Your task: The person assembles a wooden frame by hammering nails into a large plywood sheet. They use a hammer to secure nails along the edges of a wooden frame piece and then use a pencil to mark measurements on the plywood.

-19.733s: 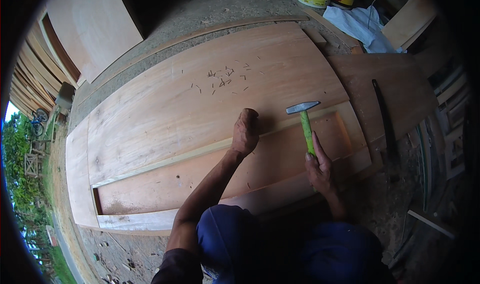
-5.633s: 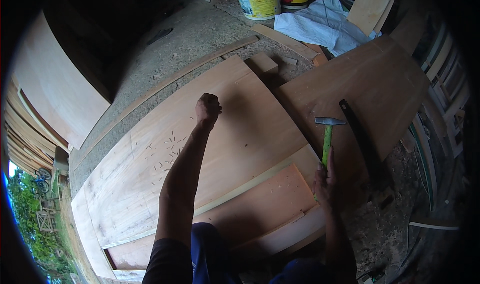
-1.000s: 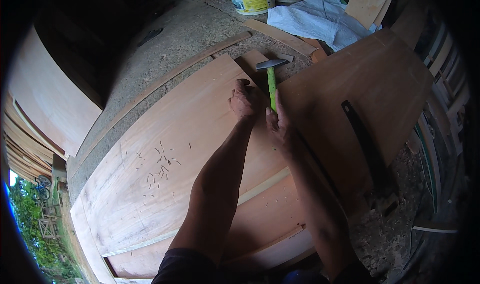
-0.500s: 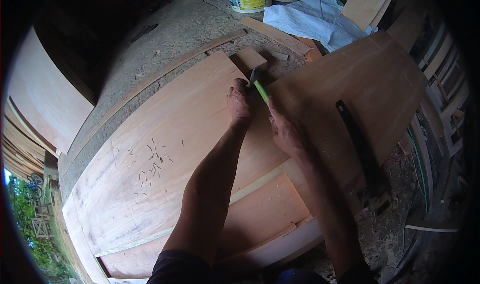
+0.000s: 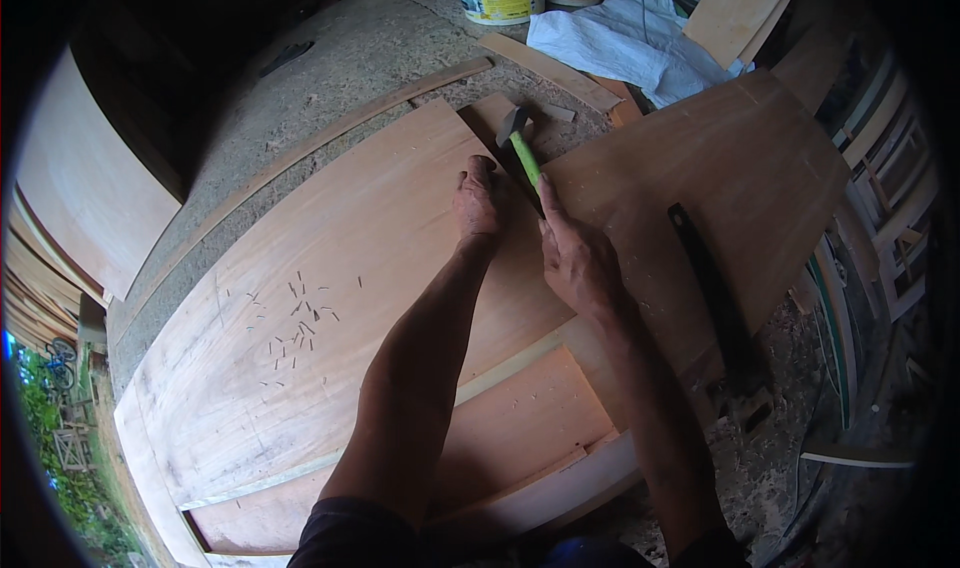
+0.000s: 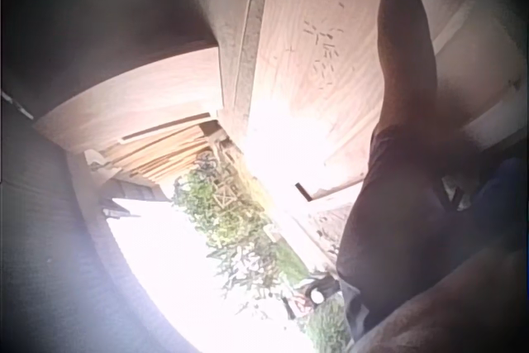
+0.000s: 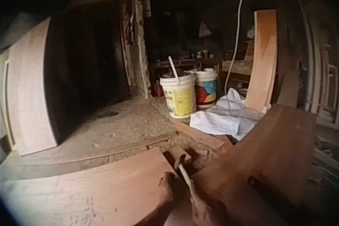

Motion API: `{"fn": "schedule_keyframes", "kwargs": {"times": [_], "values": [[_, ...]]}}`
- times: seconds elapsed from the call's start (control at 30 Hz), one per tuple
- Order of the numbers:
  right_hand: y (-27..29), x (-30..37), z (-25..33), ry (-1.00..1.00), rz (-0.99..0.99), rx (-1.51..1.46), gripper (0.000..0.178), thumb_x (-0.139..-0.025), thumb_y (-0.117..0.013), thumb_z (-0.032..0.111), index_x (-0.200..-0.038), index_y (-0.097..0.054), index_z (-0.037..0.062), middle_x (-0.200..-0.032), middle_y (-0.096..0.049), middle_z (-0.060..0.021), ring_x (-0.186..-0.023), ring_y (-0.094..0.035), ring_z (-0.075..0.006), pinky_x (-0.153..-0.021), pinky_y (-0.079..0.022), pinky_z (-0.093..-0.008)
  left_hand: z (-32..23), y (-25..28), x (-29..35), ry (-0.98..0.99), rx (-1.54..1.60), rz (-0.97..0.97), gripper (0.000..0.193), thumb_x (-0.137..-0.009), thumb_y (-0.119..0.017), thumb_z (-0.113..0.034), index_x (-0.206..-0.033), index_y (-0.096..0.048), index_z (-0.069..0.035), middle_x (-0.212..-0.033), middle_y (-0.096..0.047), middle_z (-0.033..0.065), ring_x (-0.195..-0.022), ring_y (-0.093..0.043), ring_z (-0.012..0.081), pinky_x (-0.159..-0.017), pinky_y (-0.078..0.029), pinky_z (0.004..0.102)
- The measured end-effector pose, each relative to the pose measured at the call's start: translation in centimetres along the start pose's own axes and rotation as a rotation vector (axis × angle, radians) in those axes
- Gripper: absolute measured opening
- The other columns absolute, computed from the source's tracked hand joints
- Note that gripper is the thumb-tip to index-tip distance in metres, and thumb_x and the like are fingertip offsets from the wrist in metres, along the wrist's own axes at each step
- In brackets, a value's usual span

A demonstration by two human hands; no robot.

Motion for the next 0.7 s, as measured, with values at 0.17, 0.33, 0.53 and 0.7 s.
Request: {"fn": "schedule_keyframes", "kwargs": {"times": [0.17,0.33,0.53,0.7], "values": [[-0.8,-1.4,-0.6,-0.175,0.317,0.146,0.057,-0.094,-0.057,0.011,-0.148,-0.038,0.0096,-0.091,-0.066,-0.0258,-0.084,-0.066,-0.0425,-0.074,-0.051,-0.0518,1.4,0.2,-0.1,-0.005,0.082,0.029,0.027,-0.086,-0.064,-0.015,-0.11,-0.053,-0.01,-0.095,-0.071,0.0159,-0.091,-0.068,0.0365,-0.079,-0.052,0.0453],[0.8,-1.2,1.1,-0.043,0.118,0.055,0.055,-0.094,-0.056,0.011,-0.147,-0.04,0.0094,-0.094,-0.066,-0.0262,-0.084,-0.066,-0.0423,-0.076,-0.053,-0.0519,1.7,0.8,0.1,0.111,0.219,-0.094,0.033,-0.088,-0.059,-0.01,-0.119,-0.049,-0.008,-0.1,-0.07,0.0151,-0.099,-0.062,0.0383,-0.085,-0.049,0.0479],[-0.8,-2.2,0.5,-0.03,0.305,0.272,0.066,-0.091,-0.058,0.007,-0.152,-0.034,0.0131,-0.096,-0.068,-0.0238,-0.081,-0.067,-0.042,-0.073,-0.055,-0.0498,1.6,0.9,0.2,0.148,0.165,-0.004,0.034,-0.088,-0.058,-0.011,-0.121,-0.049,-0.007,-0.105,-0.067,0.0192,-0.102,-0.062,0.04,-0.086,-0.049,0.0486],[0.5,-0.4,2.8,0.244,0.089,0.156,0.074,-0.087,-0.061,0.004,-0.153,-0.03,0.0144,-0.097,-0.068,-0.0237,-0.083,-0.068,-0.0416,-0.072,-0.056,-0.0471,1.8,0.4,-0.1,0.172,0.16,-0.002,0.036,-0.089,-0.058,-0.013,-0.123,-0.049,-0.008,-0.106,-0.067,0.02,-0.104,-0.062,0.0407,-0.087,-0.049,0.0486]]}}
Point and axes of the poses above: each hand's wrist, its own x-axis away from the middle knuckle, its own y-axis out of the back of the hand, z = x × y, the point moved 8 cm from there along -x, towards the middle knuckle
